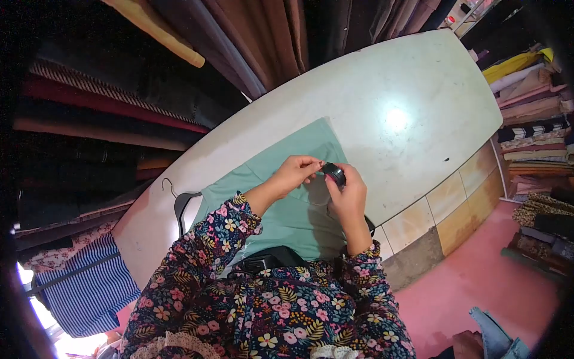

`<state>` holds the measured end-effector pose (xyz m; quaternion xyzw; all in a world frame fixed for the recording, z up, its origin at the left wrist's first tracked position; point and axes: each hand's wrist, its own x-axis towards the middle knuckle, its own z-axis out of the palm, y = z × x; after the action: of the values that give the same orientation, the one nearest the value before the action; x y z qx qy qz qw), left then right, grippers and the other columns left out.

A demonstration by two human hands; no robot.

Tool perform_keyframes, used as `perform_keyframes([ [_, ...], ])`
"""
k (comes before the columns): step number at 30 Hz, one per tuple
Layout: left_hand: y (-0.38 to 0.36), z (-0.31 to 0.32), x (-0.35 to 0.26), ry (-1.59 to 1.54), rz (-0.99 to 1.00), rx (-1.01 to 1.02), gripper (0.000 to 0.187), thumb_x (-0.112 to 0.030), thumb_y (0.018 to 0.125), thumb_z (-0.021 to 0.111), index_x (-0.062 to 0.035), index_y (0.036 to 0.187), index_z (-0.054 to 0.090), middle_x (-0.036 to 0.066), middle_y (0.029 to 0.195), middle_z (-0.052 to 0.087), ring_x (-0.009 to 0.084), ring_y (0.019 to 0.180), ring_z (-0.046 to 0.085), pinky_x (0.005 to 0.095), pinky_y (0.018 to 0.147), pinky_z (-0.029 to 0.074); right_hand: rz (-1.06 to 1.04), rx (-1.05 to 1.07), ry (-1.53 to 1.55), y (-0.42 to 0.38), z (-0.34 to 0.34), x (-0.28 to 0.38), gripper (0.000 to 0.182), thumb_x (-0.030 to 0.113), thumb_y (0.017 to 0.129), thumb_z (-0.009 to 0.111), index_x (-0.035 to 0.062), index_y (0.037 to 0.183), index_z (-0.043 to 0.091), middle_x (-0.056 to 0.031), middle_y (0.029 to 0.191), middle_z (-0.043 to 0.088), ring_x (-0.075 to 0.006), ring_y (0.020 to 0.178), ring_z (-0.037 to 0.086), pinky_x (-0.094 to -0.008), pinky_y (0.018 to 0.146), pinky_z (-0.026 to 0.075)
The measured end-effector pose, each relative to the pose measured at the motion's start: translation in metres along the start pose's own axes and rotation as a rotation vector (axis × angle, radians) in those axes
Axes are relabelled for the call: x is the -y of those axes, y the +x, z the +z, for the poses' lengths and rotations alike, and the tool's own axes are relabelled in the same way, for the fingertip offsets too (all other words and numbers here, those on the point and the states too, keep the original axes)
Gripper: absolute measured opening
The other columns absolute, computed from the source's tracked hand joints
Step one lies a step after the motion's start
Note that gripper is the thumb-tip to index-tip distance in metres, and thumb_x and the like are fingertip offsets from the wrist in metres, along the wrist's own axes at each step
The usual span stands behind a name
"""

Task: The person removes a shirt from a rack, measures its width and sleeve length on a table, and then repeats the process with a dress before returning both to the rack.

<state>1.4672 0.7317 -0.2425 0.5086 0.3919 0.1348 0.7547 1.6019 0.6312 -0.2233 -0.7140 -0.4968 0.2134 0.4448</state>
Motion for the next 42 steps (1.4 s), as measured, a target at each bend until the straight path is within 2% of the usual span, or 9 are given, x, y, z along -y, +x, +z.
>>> perform_keyframes([
  [5, 0.007, -0.014, 0.002, 0.039, -0.051, -0.043, 0.027, -0.028, 0.086, 0.065, -0.0028, 0.097, 0.068, -0.003, 0.078, 0.062, 0.0076, 0.065, 0.052, 0.0226, 0.058, 0.043, -0.089, -0.083, -0.259, -0.005, 0.011, 0.009, 0.025, 0.016, 0.074, 0.069, 0.0075, 0.097, 0.061, -0.0119, 0.084, 0.060, -0.0318, 0.073, 0.061, -0.0382, 0.061, 0.049],
  [8, 0.018, -0.022, 0.008, 0.310, 0.193, -0.169, 0.022, -0.025, 0.083, 0.067, -0.0052, 0.090, 0.070, 0.000, 0.076, 0.066, 0.0108, 0.061, 0.054, 0.0244, 0.059, 0.044, -0.103, -0.086, -0.339, -0.005, 0.018, 0.000, 0.024, 0.016, 0.074, 0.069, 0.0086, 0.095, 0.060, -0.0109, 0.083, 0.059, -0.0325, 0.073, 0.060, -0.0391, 0.060, 0.049],
  [10, 0.011, -0.022, -0.016, 0.643, 0.169, -0.478, 0.015, -0.022, 0.080, 0.069, -0.0089, 0.087, 0.070, 0.005, 0.080, 0.068, 0.0177, 0.067, 0.059, 0.0293, 0.062, 0.047, -0.091, -0.092, -0.357, -0.006, 0.023, -0.005, 0.023, 0.016, 0.074, 0.068, 0.0090, 0.094, 0.060, -0.0106, 0.083, 0.059, -0.0327, 0.072, 0.060, -0.0395, 0.059, 0.049],
  [11, 0.005, -0.026, -0.014, 0.654, 0.170, -0.480, 0.015, -0.022, 0.080, 0.069, -0.0089, 0.087, 0.070, 0.005, 0.080, 0.068, 0.0177, 0.067, 0.059, 0.0293, 0.062, 0.047, -0.096, -0.095, -0.354, -0.013, 0.025, -0.003, 0.023, 0.016, 0.074, 0.068, 0.0091, 0.093, 0.059, -0.0104, 0.082, 0.058, -0.0324, 0.071, 0.060, -0.0396, 0.059, 0.049],
  [13, 0.012, -0.035, -0.007, 0.890, 0.427, -0.712, 0.013, -0.021, 0.078, 0.069, -0.0126, 0.087, 0.071, 0.006, 0.080, 0.067, 0.0230, 0.074, 0.059, 0.0334, 0.066, 0.047, -0.092, -0.099, -0.360, -0.011, 0.028, -0.007, 0.022, 0.016, 0.074, 0.068, 0.0092, 0.093, 0.059, -0.0102, 0.082, 0.057, -0.0321, 0.070, 0.059, -0.0397, 0.059, 0.049],
  [26, 0.011, -0.039, 0.007, 0.980, 0.455, -0.806, 0.009, -0.017, 0.074, 0.070, -0.0165, 0.082, 0.070, -0.003, 0.082, 0.066, 0.0203, 0.082, 0.058, 0.0333, 0.070, 0.045, -0.050, -0.050, -0.387, -0.021, 0.041, -0.007, 0.022, 0.019, 0.074, 0.068, 0.0093, 0.091, 0.056, -0.0099, 0.084, 0.056, -0.0320, 0.071, 0.059, -0.0397, 0.059, 0.049],
  [32, 0.013, -0.053, 0.026, 1.191, 0.741, -0.802, 0.010, -0.021, 0.073, 0.069, -0.0181, 0.083, 0.070, -0.009, 0.088, 0.065, 0.0150, 0.088, 0.054, 0.0368, 0.080, 0.037, -0.022, -0.023, -0.412, -0.023, 0.041, -0.004, 0.023, 0.019, 0.074, 0.068, 0.0090, 0.090, 0.055, -0.0102, 0.084, 0.056, -0.0325, 0.071, 0.059, -0.0403, 0.059, 0.049],
  [37, 0.010, -0.060, 0.030, 1.539, 0.859, -0.694, 0.021, -0.023, 0.076, 0.067, -0.0175, 0.096, 0.069, -0.009, 0.102, 0.061, 0.0191, 0.103, 0.050, 0.0530, 0.097, 0.030, -0.003, -0.005, -0.427, -0.018, 0.043, -0.011, 0.024, 0.019, 0.074, 0.068, 0.0089, 0.091, 0.055, -0.0106, 0.084, 0.056, -0.0331, 0.071, 0.059, -0.0412, 0.059, 0.049],
  [42, 0.005, -0.060, 0.036, 1.506, 0.778, -0.628, 0.028, -0.022, 0.078, 0.065, -0.0175, 0.105, 0.066, -0.007, 0.109, 0.057, 0.0221, 0.109, 0.047, 0.0601, 0.101, 0.024, -0.010, 0.017, -0.443, -0.022, 0.036, -0.005, 0.022, 0.018, 0.074, 0.068, 0.0078, 0.088, 0.056, -0.0109, 0.082, 0.057, -0.0333, 0.070, 0.060, -0.0413, 0.058, 0.049],
])
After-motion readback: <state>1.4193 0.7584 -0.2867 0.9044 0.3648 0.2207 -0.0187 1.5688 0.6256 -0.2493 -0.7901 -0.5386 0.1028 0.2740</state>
